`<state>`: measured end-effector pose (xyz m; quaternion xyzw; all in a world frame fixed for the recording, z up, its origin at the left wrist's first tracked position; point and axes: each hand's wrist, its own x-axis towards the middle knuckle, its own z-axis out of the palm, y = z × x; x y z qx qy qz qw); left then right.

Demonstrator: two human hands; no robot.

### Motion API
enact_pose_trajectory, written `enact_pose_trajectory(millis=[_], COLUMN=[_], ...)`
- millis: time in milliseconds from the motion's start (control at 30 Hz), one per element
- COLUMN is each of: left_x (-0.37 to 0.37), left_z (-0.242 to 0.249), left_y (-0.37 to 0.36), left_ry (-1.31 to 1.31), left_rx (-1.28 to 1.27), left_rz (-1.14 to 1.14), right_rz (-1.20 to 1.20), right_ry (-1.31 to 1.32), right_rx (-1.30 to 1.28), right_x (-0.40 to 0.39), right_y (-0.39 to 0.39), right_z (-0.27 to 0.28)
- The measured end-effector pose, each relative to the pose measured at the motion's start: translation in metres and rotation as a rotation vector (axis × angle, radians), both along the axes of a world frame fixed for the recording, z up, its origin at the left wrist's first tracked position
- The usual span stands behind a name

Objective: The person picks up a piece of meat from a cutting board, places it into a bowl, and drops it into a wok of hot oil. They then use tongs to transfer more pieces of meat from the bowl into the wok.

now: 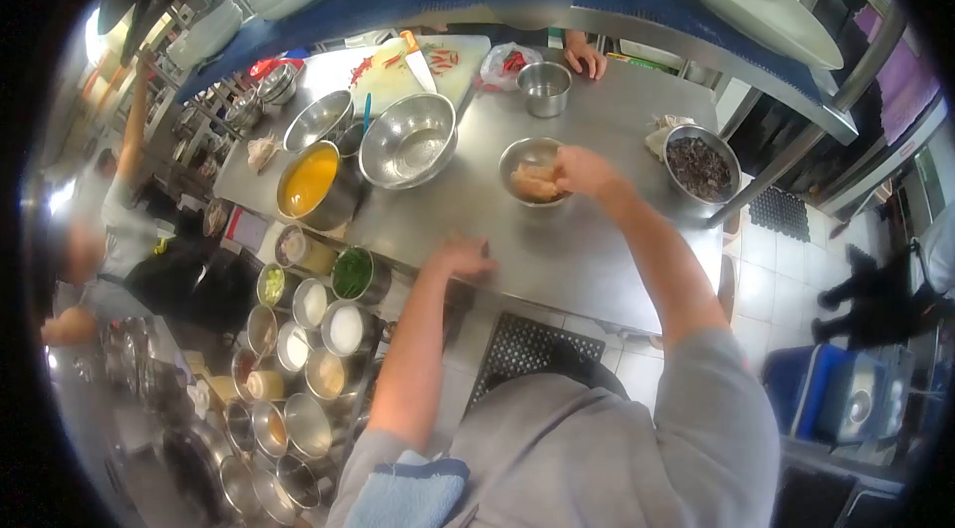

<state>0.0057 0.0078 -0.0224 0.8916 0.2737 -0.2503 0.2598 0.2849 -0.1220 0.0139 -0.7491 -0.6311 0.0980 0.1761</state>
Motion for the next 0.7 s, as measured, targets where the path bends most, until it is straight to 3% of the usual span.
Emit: enact_pose_trajectory(millis=[100, 200, 300, 400, 500, 567, 633, 700], left_x=[0.0, 0.002, -0.002, -0.002, -0.001, 0.001, 0.002, -0.003], left_z=[0.024, 0.031, 0.013, 0.005, 0.01, 0.008, 0.008, 0.008], left_y=[-0.005, -0.006, -0.008, -0.004, -0.002, -0.002, -0.003, -0.008], left_ry=[0.053, 0.154, 0.002, -0.017, 0.03, 0.048, 0.031, -0.008], left_rx=[-0.037, 0.03, -0.014, -0.038, -0.062, -0.02, 0.065, 0.183], left_rz=[-0.024, -0.068, 0.049, 0.024, -0.013, -0.051, -0.071, -0.066], right_rz=[0.05, -0.125, -0.301, -0.371, -0.473, -0.359, -0.434, -0.698], right_ry=[-0.085, -0.105, 0.086, 0.203, 0.478, 0.468, 0.586, 0.848], right_rx=[-0.024, -0.124, -0.083, -0.068, 0.165, 0.258, 0.314, 0.318], right_x=[0.002, 0.009, 0.028, 0.051, 0.066, 0.08, 0.072, 0.049], right_y=[0.007, 0.02, 0.028, 0.038, 0.051, 0.064, 0.077, 0.098], right_z=[0.013, 0.02, 0.022, 0.031, 0.035, 0.034, 0.055, 0.067])
